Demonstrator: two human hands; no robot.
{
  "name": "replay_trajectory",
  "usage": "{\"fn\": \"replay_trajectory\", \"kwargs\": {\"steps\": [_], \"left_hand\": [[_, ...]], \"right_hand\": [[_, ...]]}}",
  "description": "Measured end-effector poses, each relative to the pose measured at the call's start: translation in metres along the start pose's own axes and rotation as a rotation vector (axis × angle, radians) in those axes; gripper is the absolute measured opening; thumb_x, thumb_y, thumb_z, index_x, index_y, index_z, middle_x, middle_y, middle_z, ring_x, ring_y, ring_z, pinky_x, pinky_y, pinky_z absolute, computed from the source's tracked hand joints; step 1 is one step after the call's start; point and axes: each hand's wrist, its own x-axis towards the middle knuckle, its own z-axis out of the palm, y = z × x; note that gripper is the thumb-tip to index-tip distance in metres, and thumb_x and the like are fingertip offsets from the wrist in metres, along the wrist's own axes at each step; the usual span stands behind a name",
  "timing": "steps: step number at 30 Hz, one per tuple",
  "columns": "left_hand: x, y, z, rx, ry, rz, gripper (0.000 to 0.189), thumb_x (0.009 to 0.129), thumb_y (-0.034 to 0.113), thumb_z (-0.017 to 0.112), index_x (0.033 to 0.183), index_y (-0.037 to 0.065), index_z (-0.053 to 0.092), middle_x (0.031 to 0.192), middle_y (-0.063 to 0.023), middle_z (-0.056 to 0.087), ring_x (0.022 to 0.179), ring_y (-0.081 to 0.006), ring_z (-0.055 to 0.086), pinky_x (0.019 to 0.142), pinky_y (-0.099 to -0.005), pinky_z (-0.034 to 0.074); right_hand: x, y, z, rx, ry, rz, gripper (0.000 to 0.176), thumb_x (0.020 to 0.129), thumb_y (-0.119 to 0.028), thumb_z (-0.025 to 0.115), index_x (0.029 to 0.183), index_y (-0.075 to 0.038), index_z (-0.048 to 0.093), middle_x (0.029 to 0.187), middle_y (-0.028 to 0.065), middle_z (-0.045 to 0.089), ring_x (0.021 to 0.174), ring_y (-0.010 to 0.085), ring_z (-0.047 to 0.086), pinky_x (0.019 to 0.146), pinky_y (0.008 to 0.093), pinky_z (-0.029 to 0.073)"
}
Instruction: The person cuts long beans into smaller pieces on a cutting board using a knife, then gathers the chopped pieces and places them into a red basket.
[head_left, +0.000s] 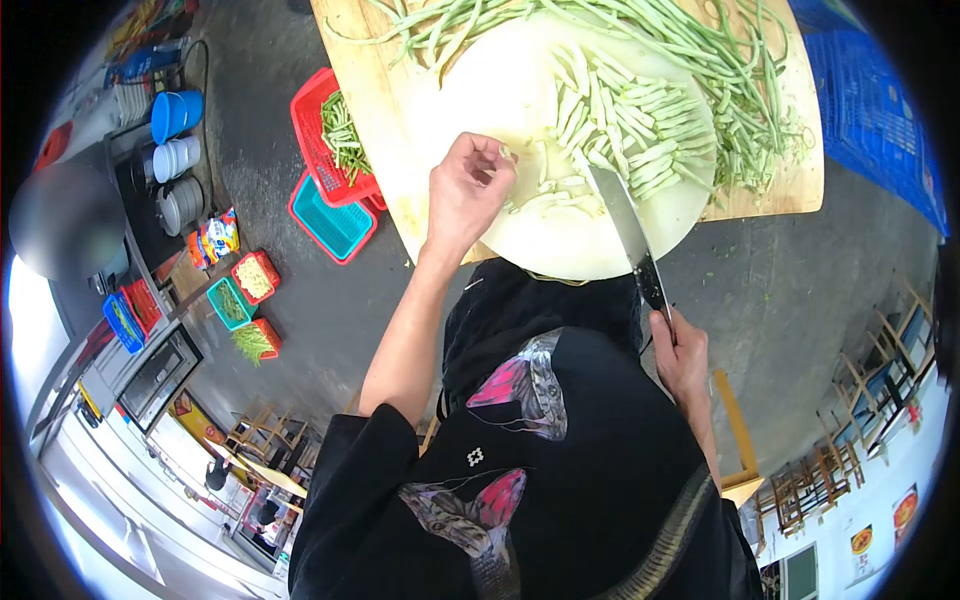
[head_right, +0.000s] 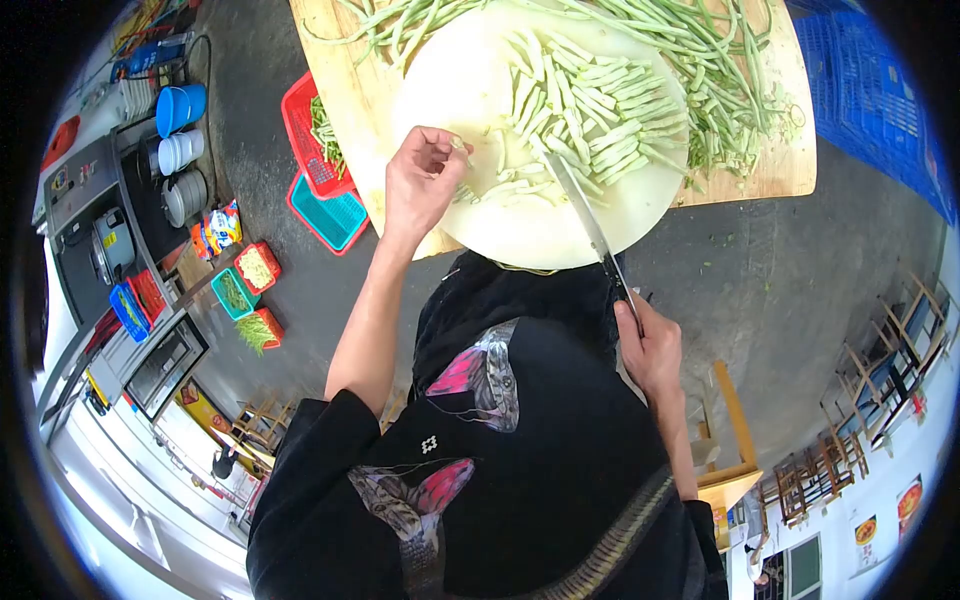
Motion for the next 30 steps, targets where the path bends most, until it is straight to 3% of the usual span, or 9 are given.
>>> {"fn": "replay_trajectory", "kwargs": {"steps": [4, 7, 8, 12, 15, 16, 19, 22, 30], "left_hand": [[-0.009, 0.007, -0.002, 0.005, -0.102, 0.043, 0.014, 0.104, 0.007, 0.072, 0.115, -0.002, 0.072, 0.098, -0.0026, 0.077, 0.088, -0.0074, 0.070, 0.081, -0.0255, 0.057], [-0.037, 0.022, -0.004, 0.082, -0.205, -0.150, 0.015, 0.104, 0.007, 0.075, 0.115, -0.002, 0.076, 0.097, -0.0018, 0.078, 0.086, -0.0053, 0.069, 0.079, -0.0237, 0.057], [-0.050, 0.004, 0.006, -0.089, -0.144, -0.119, 0.013, 0.099, 0.011, 0.080, 0.106, 0.000, 0.080, 0.086, -0.0002, 0.077, 0.075, -0.0037, 0.064, 0.070, -0.0244, 0.054], [-0.086, 0.003, 0.026, 0.115, -0.173, -0.191, 0.018, 0.096, 0.015, 0.083, 0.102, -0.001, 0.079, 0.088, -0.0093, 0.081, 0.075, -0.0138, 0.076, 0.073, -0.0302, 0.062], [-0.091, -0.007, 0.038, 0.174, -0.104, -0.168, 0.017, 0.094, 0.015, 0.082, 0.099, -0.001, 0.079, 0.085, -0.0097, 0.080, 0.073, -0.0155, 0.076, 0.073, -0.0306, 0.062], [-0.092, -0.008, 0.040, 0.194, -0.108, -0.147, 0.013, 0.093, 0.009, 0.082, 0.100, -0.001, 0.078, 0.082, -0.0063, 0.078, 0.071, -0.0103, 0.070, 0.071, -0.0270, 0.060], [-0.090, -0.008, 0.039, 0.251, -0.125, -0.146, 0.015, 0.091, 0.013, 0.083, 0.095, 0.000, 0.078, 0.082, -0.0098, 0.079, 0.071, -0.0170, 0.075, 0.070, -0.0329, 0.061], [-0.091, -0.009, 0.039, 0.249, -0.142, -0.174, 0.009, 0.089, 0.007, 0.080, 0.092, -0.001, 0.076, 0.080, -0.0055, 0.077, 0.071, -0.0110, 0.071, 0.071, -0.0289, 0.060], [-0.090, -0.016, 0.040, 0.239, -0.150, -0.145, 0.011, 0.091, 0.009, 0.081, 0.095, -0.001, 0.077, 0.081, -0.0048, 0.078, 0.071, -0.0099, 0.070, 0.071, -0.0277, 0.059]], "right_hand": [[0.004, -0.011, -0.002, -0.009, -0.008, -0.073, 0.031, 0.107, -0.019, 0.069, 0.132, -0.002, 0.076, 0.066, 0.0165, 0.057, 0.053, 0.0193, 0.053, 0.055, 0.0358, 0.046], [0.000, -0.011, -0.004, -0.024, -0.033, -0.049, 0.031, 0.106, -0.019, 0.070, 0.132, -0.002, 0.076, 0.067, 0.0173, 0.060, 0.053, 0.0205, 0.054, 0.055, 0.0363, 0.046], [-0.003, -0.011, -0.005, -0.025, -0.045, -0.039, 0.031, 0.106, -0.019, 0.070, 0.131, -0.002, 0.076, 0.068, 0.0176, 0.061, 0.053, 0.0220, 0.056, 0.056, 0.0368, 0.047], [-0.015, -0.001, -0.008, -0.109, -0.064, -0.136, 0.030, 0.104, -0.018, 0.073, 0.129, -0.003, 0.078, 0.076, 0.0196, 0.070, 0.059, 0.0309, 0.068, 0.058, 0.0402, 0.052], [-0.022, 0.007, -0.010, -0.169, -0.079, -0.197, 0.029, 0.102, -0.019, 0.075, 0.127, -0.004, 0.078, 0.083, 0.0200, 0.075, 0.068, 0.0367, 0.074, 0.061, 0.0437, 0.056], [-0.023, 0.010, -0.009, -0.206, -0.076, -0.214, 0.029, 0.101, -0.019, 0.076, 0.127, -0.005, 0.078, 0.084, 0.0200, 0.076, 0.069, 0.0374, 0.074, 0.062, 0.0443, 0.057], [-0.028, 0.016, -0.005, -0.286, -0.070, -0.250, 0.030, 0.101, -0.021, 0.076, 0.127, -0.007, 0.077, 0.087, 0.0197, 0.077, 0.072, 0.0390, 0.075, 0.062, 0.0457, 0.058], [-0.028, 0.017, -0.004, -0.333, -0.066, -0.255, 0.031, 0.102, -0.022, 0.075, 0.129, -0.009, 0.075, 0.087, 0.0190, 0.077, 0.072, 0.0396, 0.074, 0.062, 0.0464, 0.058], [-0.029, 0.013, 0.002, -0.346, -0.066, -0.227, 0.026, 0.105, -0.024, 0.071, 0.128, -0.011, 0.074, 0.083, 0.0186, 0.075, 0.072, 0.0404, 0.074, 0.061, 0.0496, 0.057]]}}
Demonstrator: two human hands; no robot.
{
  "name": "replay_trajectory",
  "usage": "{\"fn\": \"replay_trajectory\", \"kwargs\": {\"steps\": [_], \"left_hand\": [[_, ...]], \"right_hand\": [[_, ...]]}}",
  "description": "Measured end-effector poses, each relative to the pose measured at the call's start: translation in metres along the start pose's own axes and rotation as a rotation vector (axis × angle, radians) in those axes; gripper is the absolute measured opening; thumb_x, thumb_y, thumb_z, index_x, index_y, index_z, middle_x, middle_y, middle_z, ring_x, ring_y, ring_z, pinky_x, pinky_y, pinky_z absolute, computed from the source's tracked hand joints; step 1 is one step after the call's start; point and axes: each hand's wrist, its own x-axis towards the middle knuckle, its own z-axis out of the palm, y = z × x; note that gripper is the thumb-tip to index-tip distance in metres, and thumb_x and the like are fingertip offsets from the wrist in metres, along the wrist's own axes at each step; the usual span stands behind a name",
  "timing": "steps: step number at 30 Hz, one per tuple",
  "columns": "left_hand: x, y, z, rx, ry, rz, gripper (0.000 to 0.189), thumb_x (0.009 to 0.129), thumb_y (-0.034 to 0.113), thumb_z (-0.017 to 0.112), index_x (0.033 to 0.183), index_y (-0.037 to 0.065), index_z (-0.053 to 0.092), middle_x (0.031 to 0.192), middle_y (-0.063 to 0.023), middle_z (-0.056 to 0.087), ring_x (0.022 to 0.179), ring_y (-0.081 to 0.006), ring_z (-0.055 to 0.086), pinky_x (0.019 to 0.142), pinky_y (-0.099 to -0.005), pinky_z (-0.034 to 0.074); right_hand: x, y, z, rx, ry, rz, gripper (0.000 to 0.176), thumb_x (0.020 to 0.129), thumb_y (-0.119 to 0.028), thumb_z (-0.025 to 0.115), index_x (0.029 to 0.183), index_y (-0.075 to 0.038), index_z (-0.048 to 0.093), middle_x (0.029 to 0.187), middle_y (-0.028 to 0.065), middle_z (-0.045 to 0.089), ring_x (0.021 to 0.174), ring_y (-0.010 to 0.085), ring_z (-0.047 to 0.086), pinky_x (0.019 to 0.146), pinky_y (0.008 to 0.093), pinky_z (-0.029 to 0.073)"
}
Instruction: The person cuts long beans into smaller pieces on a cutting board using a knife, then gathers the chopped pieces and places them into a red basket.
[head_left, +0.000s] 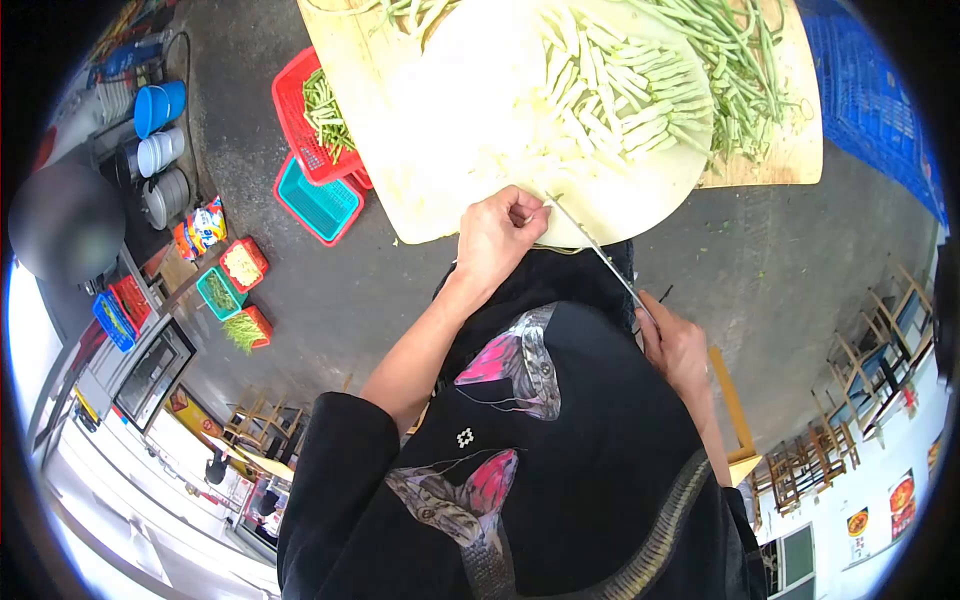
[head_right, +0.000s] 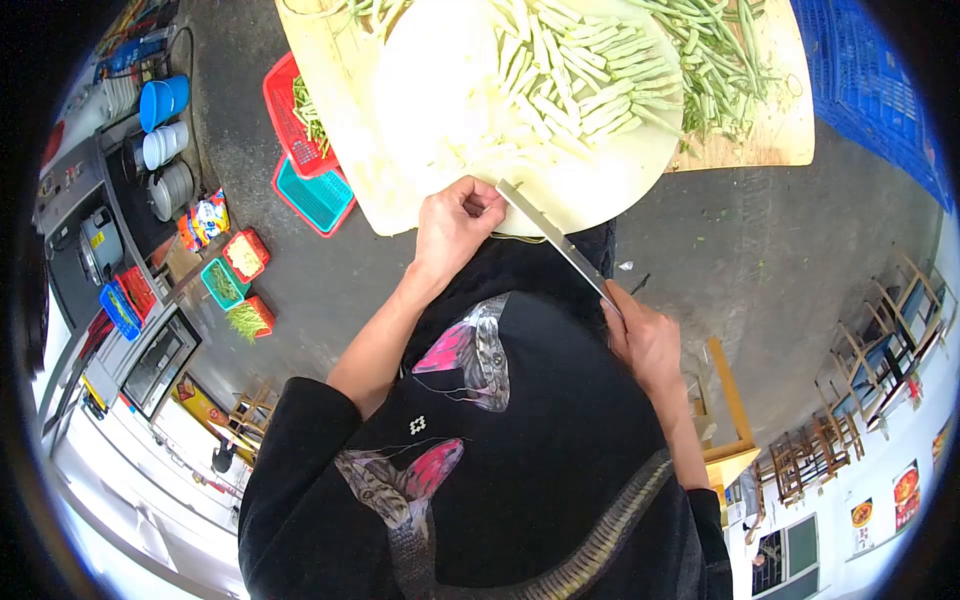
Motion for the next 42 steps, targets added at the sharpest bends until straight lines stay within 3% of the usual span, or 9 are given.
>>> {"fn": "replay_trajectory", "kwargs": {"steps": [7, 9, 16, 19, 20, 24, 33, 39, 42], "left_hand": [[0.001, -0.001, -0.002, -0.021, -0.010, 0.030, 0.012, 0.093, 0.009, 0.082, 0.096, -0.001, 0.078, 0.083, -0.0059, 0.079, 0.073, -0.0101, 0.072, 0.071, -0.0280, 0.060], [-0.003, -0.001, 0.000, 0.005, -0.049, 0.050, 0.014, 0.092, 0.011, 0.082, 0.099, -0.001, 0.078, 0.086, -0.0084, 0.080, 0.072, -0.0145, 0.074, 0.071, -0.0308, 0.061], [-0.015, -0.006, -0.010, -0.029, -0.085, 0.159, 0.019, 0.096, 0.008, 0.079, 0.114, 0.000, 0.078, 0.095, -0.0096, 0.079, 0.078, -0.0151, 0.074, 0.073, -0.0302, 0.060], [-0.011, 0.005, -0.020, 0.013, 0.041, 0.235, 0.019, 0.100, 0.007, 0.076, 0.118, 0.001, 0.078, 0.100, -0.0126, 0.078, 0.082, -0.0192, 0.074, 0.074, -0.0322, 0.059], [-0.008, 0.012, -0.022, 0.048, 0.098, 0.214, 0.017, 0.099, 0.006, 0.074, 0.116, 0.002, 0.078, 0.104, -0.0153, 0.076, 0.088, -0.0263, 0.074, 0.080, -0.0366, 0.059], [0.021, 0.028, -0.023, 0.288, 0.292, 0.477, 0.017, 0.093, 0.007, 0.079, 0.110, 0.005, 0.078, 0.107, -0.0146, 0.076, 0.102, -0.0356, 0.073, 0.091, -0.0437, 0.058], [0.025, 0.011, -0.009, 0.385, 0.215, 0.536, 0.021, 0.086, 0.005, 0.083, 0.105, 0.007, 0.076, 0.110, -0.0130, 0.075, 0.099, -0.0360, 0.072, 0.088, -0.0464, 0.059], [0.026, 0.016, -0.011, 0.384, 0.107, 0.450, 0.022, 0.083, 0.004, 0.082, 0.101, 0.006, 0.069, 0.103, -0.0143, 0.073, 0.095, -0.0378, 0.071, 0.086, -0.0473, 0.058], [0.031, 0.013, -0.014, 0.376, 0.084, 0.540, 0.023, 0.083, 0.004, 0.082, 0.100, 0.006, 0.068, 0.102, -0.0148, 0.073, 0.094, -0.0393, 0.071, 0.085, -0.0474, 0.059]], "right_hand": [[0.015, -0.009, -0.009, -0.111, -0.182, 0.099, 0.028, 0.111, -0.032, 0.061, 0.129, -0.014, 0.070, 0.080, 0.0207, 0.074, 0.072, 0.0427, 0.074, 0.063, 0.0547, 0.057], [0.018, -0.011, -0.006, -0.143, -0.201, 0.109, 0.028, 0.111, -0.033, 0.060, 0.130, -0.014, 0.069, 0.080, 0.0202, 0.074, 0.072, 0.0424, 0.074, 0.062, 0.0547, 0.057], [0.006, 0.001, 0.004, -0.125, -0.110, 0.055, 0.027, 0.108, -0.032, 0.064, 0.128, -0.015, 0.070, 0.080, 0.0189, 0.074, 0.072, 0.0428, 0.073, 0.062, 0.0532, 0.057], [0.003, 0.006, -0.009, -0.083, -0.076, 0.053, 0.026, 0.107, -0.029, 0.067, 0.128, -0.014, 0.073, 0.082, 0.0198, 0.075, 0.072, 0.0429, 0.073, 0.063, 0.0517, 0.057], [-0.002, 0.005, -0.014, -0.065, -0.066, 0.064, 0.026, 0.107, -0.028, 0.067, 0.128, -0.014, 0.074, 0.082, 0.0202, 0.075, 0.073, 0.0428, 0.073, 0.063, 0.0511, 0.057], [-0.010, 0.011, -0.021, -0.009, -0.069, 0.092, 0.027, 0.105, -0.026, 0.070, 0.128, -0.013, 0.076, 0.085, 0.0216, 0.076, 0.073, 0.0424, 0.074, 0.064, 0.0489, 0.057], [-0.014, 0.008, -0.008, 0.074, 0.013, 0.150, 0.025, 0.103, -0.023, 0.074, 0.123, -0.010, 0.080, 0.079, 0.0218, 0.073, 0.067, 0.0403, 0.073, 0.060, 0.0457, 0.056], [-0.013, 0.011, -0.007, 0.074, 0.027, 0.127, 0.025, 0.104, -0.023, 0.074, 0.123, -0.009, 0.080, 0.079, 0.0218, 0.073, 0.065, 0.0389, 0.073, 0.059, 0.0444, 0.055], [-0.014, 0.013, -0.007, 0.055, -0.006, 0.147, 0.025, 0.104, -0.022, 0.073, 0.124, -0.009, 0.079, 0.080, 0.0217, 0.074, 0.067, 0.0389, 0.074, 0.060, 0.0444, 0.056]]}}
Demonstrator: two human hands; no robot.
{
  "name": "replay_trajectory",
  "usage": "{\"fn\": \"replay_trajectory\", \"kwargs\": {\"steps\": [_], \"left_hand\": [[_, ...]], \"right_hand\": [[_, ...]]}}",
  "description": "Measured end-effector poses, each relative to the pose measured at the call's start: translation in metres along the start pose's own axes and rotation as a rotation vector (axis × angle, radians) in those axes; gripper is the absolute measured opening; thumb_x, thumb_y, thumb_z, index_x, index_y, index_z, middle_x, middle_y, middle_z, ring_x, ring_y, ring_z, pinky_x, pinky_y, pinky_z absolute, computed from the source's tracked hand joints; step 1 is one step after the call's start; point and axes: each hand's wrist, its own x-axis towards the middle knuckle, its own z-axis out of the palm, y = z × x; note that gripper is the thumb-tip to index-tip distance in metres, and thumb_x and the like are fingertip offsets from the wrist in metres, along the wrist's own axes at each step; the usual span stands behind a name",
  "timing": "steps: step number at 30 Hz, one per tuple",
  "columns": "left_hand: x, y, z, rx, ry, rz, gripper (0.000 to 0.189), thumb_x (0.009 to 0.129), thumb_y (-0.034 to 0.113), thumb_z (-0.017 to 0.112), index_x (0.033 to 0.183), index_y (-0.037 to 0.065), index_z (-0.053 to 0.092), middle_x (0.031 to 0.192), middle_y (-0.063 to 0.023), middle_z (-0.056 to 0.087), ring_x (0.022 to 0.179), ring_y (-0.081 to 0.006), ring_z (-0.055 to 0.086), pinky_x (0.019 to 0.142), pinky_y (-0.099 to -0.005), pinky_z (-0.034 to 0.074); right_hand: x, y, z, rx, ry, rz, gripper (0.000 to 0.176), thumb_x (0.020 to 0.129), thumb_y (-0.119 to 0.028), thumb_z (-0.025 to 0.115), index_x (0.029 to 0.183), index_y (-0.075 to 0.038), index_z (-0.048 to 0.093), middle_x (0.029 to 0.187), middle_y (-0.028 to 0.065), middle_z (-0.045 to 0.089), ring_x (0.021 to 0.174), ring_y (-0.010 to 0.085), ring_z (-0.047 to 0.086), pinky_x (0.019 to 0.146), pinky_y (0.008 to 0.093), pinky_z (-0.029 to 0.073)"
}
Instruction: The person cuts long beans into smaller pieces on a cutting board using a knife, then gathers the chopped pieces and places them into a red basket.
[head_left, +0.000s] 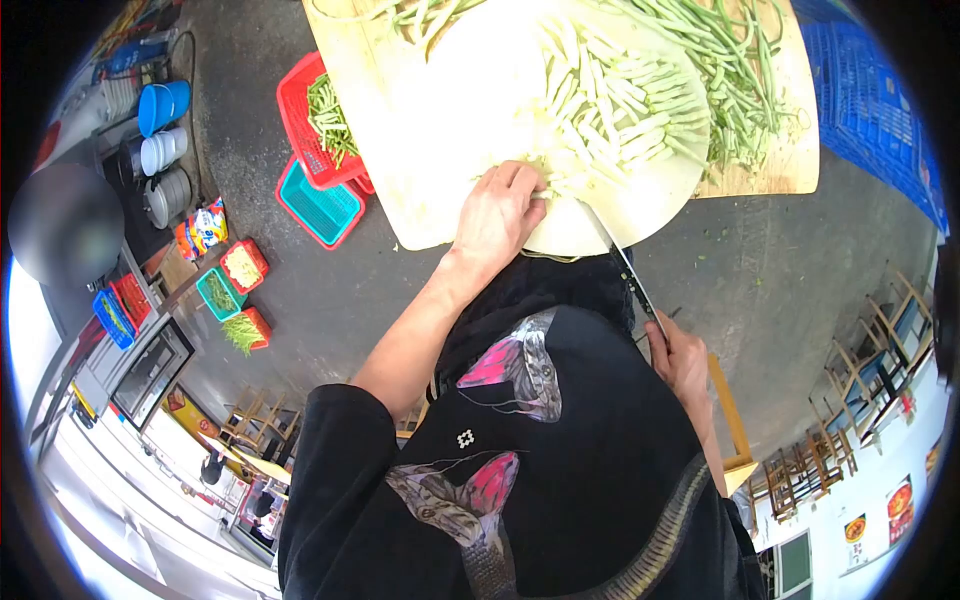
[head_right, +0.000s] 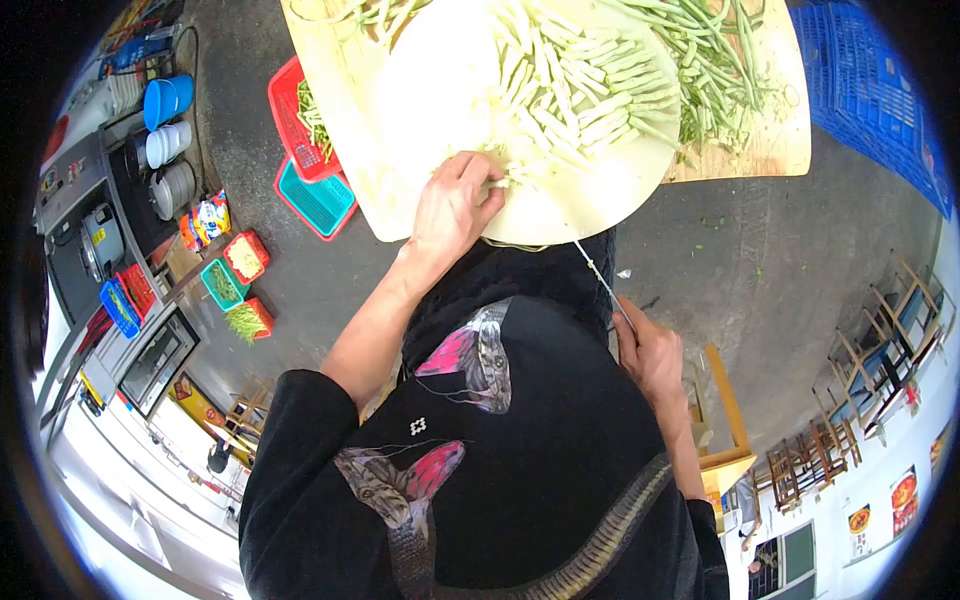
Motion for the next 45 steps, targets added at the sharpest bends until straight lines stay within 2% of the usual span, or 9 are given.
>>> {"fn": "replay_trajectory", "kwargs": {"steps": [3, 6, 10, 16, 19, 25, 34, 38, 45], "left_hand": [[0.000, -0.008, -0.003, -0.075, 0.020, 0.051, 0.020, 0.085, 0.004, 0.081, 0.100, 0.005, 0.068, 0.102, -0.0138, 0.074, 0.090, -0.0340, 0.072, 0.082, -0.0429, 0.060], [-0.002, -0.004, -0.013, -0.270, 0.038, -0.123, 0.018, 0.085, 0.007, 0.081, 0.100, 0.005, 0.071, 0.095, -0.0118, 0.073, 0.084, -0.0288, 0.073, 0.077, -0.0389, 0.060], [0.005, -0.016, -0.032, -0.329, -0.184, -0.342, 0.019, 0.087, 0.012, 0.084, 0.101, 0.003, 0.075, 0.087, -0.0087, 0.076, 0.072, -0.0155, 0.068, 0.070, -0.0321, 0.057], [0.004, -0.017, -0.030, -0.344, -0.120, -0.339, 0.017, 0.089, 0.010, 0.083, 0.103, 0.003, 0.077, 0.090, -0.0048, 0.078, 0.072, -0.0111, 0.067, 0.070, -0.0299, 0.057], [0.001, -0.021, -0.032, -0.483, -0.077, -0.448, 0.012, 0.094, 0.000, 0.081, 0.103, 0.001, 0.072, 0.105, -0.0063, 0.080, 0.085, -0.0063, 0.069, 0.078, -0.0243, 0.059], [0.010, -0.023, -0.020, -0.880, 0.049, -0.516, 0.011, 0.100, 0.001, 0.077, 0.105, 0.000, 0.067, 0.112, -0.0105, 0.078, 0.091, -0.0082, 0.070, 0.083, -0.0240, 0.059], [0.038, -0.009, -0.021, -1.044, 0.017, -0.547, 0.010, 0.100, 0.000, 0.077, 0.102, 0.002, 0.068, 0.117, -0.0111, 0.077, 0.093, -0.0070, 0.069, 0.084, -0.0240, 0.058], [0.084, 0.021, -0.008, -0.936, 0.109, -0.298, 0.010, 0.099, -0.001, 0.077, 0.104, 0.000, 0.069, 0.117, -0.0099, 0.078, 0.090, -0.0074, 0.068, 0.081, -0.0253, 0.057], [0.165, 0.054, -0.001, -0.295, 0.061, -0.098, 0.022, 0.094, 0.013, 0.085, 0.112, 0.003, 0.077, 0.106, -0.0078, 0.081, 0.085, -0.0132, 0.073, 0.079, -0.0292, 0.060]], "right_hand": [[-0.001, -0.001, 0.000, 0.036, 0.005, 0.032, 0.025, 0.105, -0.023, 0.072, 0.124, -0.009, 0.079, 0.080, 0.0222, 0.074, 0.069, 0.0390, 0.074, 0.061, 0.0446, 0.056], [-0.002, -0.001, -0.002, 0.054, 0.014, 0.022, 0.026, 0.105, -0.024, 0.072, 0.125, -0.010, 0.079, 0.081, 0.0225, 0.074, 0.070, 0.0400, 0.074, 0.063, 0.0454, 0.057], [-0.003, 0.001, -0.002, 0.054, 0.002, 0.042, 0.026, 0.105, -0.025, 0.072, 0.124, -0.010, 0.079, 0.083, 0.0223, 0.075, 0.071, 0.0405, 0.074, 0.063, 0.0462, 0.057], [0.005, -0.004, -0.004, 0.077, 0.010, 0.045, 0.026, 0.105, -0.025, 0.071, 0.124, -0.010, 0.079, 0.086, 0.0223, 0.076, 0.073, 0.0416, 0.074, 0.064, 0.0473, 0.057], [0.005, -0.001, -0.001, 0.095, 0.016, 0.040, 0.026, 0.105, -0.026, 0.071, 0.125, -0.010, 0.079, 0.086, 0.0223, 0.076, 0.073, 0.0419, 0.074, 0.065, 0.0475, 0.058], [0.006, 0.004, 0.000, 0.097, -0.022, 0.071, 0.029, 0.107, -0.029, 0.070, 0.125, -0.010, 0.079, 0.086, 0.0218, 0.076, 0.073, 0.0406, 0.075, 0.065, 0.0467, 0.058], [0.003, 0.002, 0.000, 0.119, 0.019, 0.077, 0.028, 0.106, -0.029, 0.070, 0.124, -0.009, 0.080, 0.085, 0.0215, 0.076, 0.074, 0.0400, 0.076, 0.066, 0.0462, 0.059], [0.006, 0.002, -0.003, 0.152, 0.051, 0.094, 0.028, 0.106, -0.027, 0.070, 0.123, -0.007, 0.080, 0.085, 0.0233, 0.076, 0.075, 0.0407, 0.076, 0.066, 0.0460, 0.059], [0.005, -0.001, -0.004, 0.183, 0.065, 0.099, 0.026, 0.105, -0.023, 0.071, 0.122, -0.005, 0.079, 0.085, 0.0255, 0.074, 0.075, 0.0429, 0.075, 0.065, 0.0467, 0.057]]}}
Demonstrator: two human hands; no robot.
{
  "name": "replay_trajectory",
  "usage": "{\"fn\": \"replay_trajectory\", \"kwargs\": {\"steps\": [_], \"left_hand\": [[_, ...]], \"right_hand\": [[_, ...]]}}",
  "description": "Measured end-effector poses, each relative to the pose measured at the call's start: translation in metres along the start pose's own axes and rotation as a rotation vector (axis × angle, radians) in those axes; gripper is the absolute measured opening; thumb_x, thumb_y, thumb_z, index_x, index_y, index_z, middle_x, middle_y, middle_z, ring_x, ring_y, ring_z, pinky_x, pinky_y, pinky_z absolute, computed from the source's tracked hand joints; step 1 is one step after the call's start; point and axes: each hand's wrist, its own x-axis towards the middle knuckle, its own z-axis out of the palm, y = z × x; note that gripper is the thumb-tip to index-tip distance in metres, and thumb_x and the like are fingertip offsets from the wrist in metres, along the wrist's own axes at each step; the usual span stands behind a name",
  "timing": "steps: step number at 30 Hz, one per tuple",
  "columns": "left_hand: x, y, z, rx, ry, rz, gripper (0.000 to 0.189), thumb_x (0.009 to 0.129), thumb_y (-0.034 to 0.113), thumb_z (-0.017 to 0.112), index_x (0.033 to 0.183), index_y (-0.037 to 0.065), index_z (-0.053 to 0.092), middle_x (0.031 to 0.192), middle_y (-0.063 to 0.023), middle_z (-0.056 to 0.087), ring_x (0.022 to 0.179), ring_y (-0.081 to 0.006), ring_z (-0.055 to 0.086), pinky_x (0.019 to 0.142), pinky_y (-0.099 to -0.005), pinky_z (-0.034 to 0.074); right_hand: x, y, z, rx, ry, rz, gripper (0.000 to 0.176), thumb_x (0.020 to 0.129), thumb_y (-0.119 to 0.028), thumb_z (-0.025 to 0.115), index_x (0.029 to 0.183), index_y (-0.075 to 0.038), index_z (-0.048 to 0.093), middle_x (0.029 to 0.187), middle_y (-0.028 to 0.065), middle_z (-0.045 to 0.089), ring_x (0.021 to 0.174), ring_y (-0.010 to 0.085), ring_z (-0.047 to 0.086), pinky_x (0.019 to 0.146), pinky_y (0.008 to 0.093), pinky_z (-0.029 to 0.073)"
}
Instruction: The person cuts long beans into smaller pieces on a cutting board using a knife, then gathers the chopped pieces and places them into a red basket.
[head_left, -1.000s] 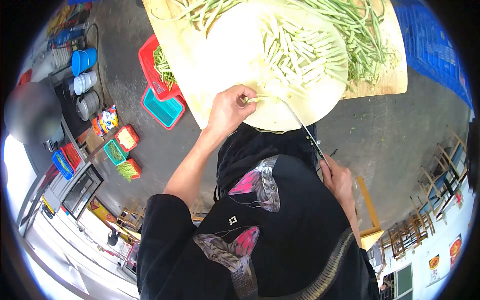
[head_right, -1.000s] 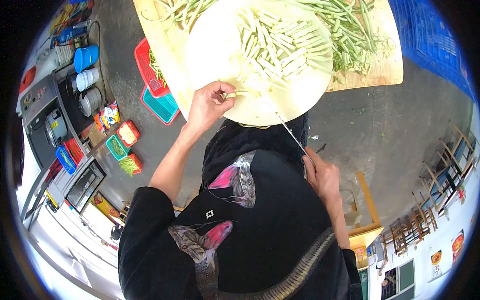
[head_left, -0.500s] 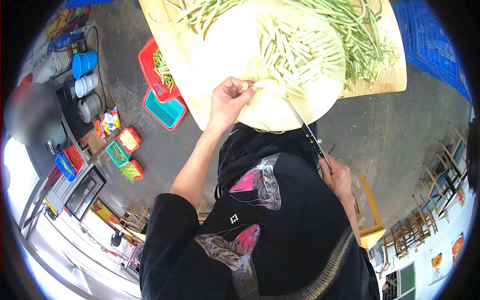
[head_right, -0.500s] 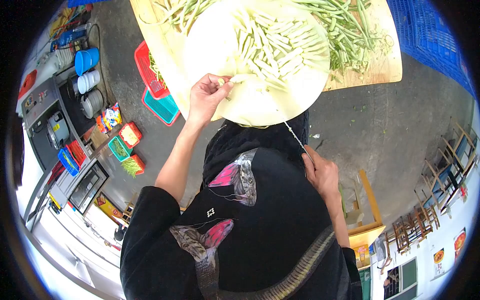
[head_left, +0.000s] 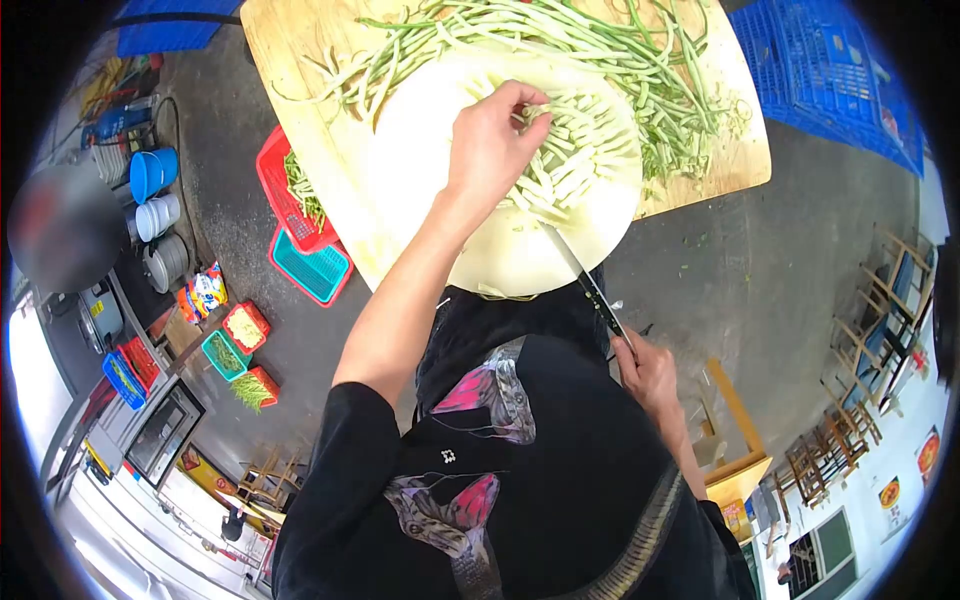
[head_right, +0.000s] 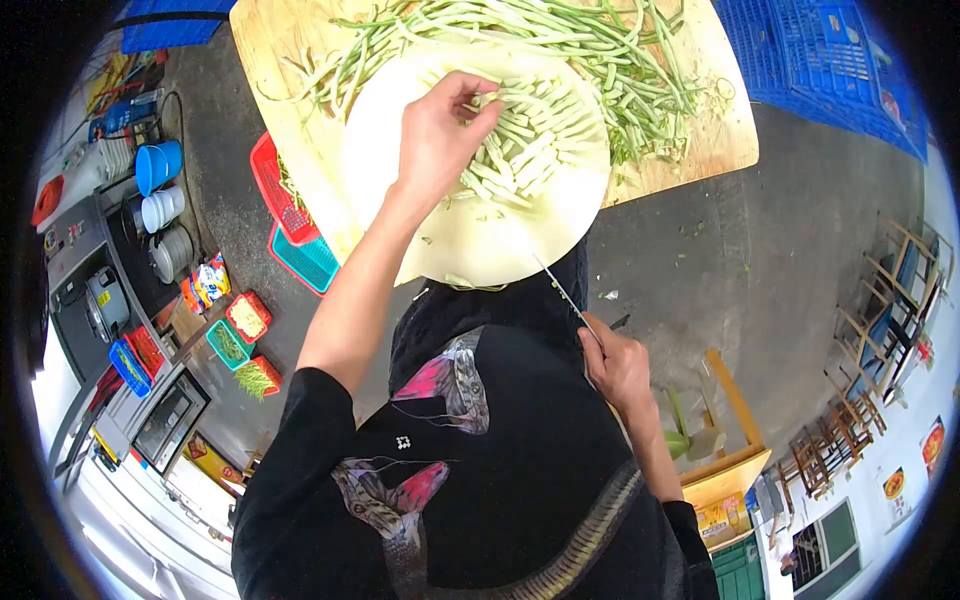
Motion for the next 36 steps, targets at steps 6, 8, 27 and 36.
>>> {"fn": "replay_trajectory", "kwargs": {"steps": [6, 8, 27, 36], "left_hand": [[0.007, -0.012, -0.005, -0.172, 0.053, 0.094, 0.031, 0.094, 0.016, 0.085, 0.121, 0.003, 0.078, 0.107, -0.0125, 0.080, 0.094, -0.0149, 0.077, 0.076, -0.0297, 0.061], [0.002, -0.031, -0.019, -0.253, 0.158, 0.053, 0.030, 0.094, 0.016, 0.085, 0.121, 0.003, 0.079, 0.108, -0.0122, 0.080, 0.093, -0.0140, 0.076, 0.074, -0.0291, 0.060], [-0.132, -0.057, -0.046, 0.084, -0.048, -0.068, 0.012, 0.092, 0.009, 0.083, 0.102, 0.004, 0.080, 0.098, -0.0075, 0.076, 0.085, -0.0224, 0.069, 0.082, -0.0348, 0.056], [-0.152, -0.077, -0.047, -0.484, -0.081, -0.485, 0.017, 0.103, 0.013, 0.078, 0.114, 0.000, 0.081, 0.089, -0.0022, 0.078, 0.077, -0.0057, 0.061, 0.071, -0.0254, 0.051]], "right_hand": [[-0.001, 0.002, 0.003, 0.026, -0.011, 0.016, 0.026, 0.105, -0.022, 0.071, 0.124, -0.006, 0.079, 0.086, 0.0259, 0.074, 0.075, 0.0429, 0.074, 0.065, 0.0462, 0.057], [0.000, 0.001, 0.004, 0.035, 0.000, 0.013, 0.026, 0.105, -0.021, 0.072, 0.124, -0.006, 0.079, 0.086, 0.0259, 0.074, 0.074, 0.0428, 0.074, 0.065, 0.0461, 0.057], [0.009, -0.004, -0.001, -0.004, -0.045, 0.029, 0.030, 0.107, -0.024, 0.069, 0.130, -0.007, 0.077, 0.067, 0.0222, 0.060, 0.055, 0.0358, 0.064, 0.057, 0.0422, 0.050], [0.010, -0.007, 0.004, 0.019, -0.047, 0.027, 0.030, 0.108, -0.025, 0.068, 0.130, -0.007, 0.077, 0.066, 0.0215, 0.058, 0.054, 0.0331, 0.062, 0.056, 0.0417, 0.049]]}}
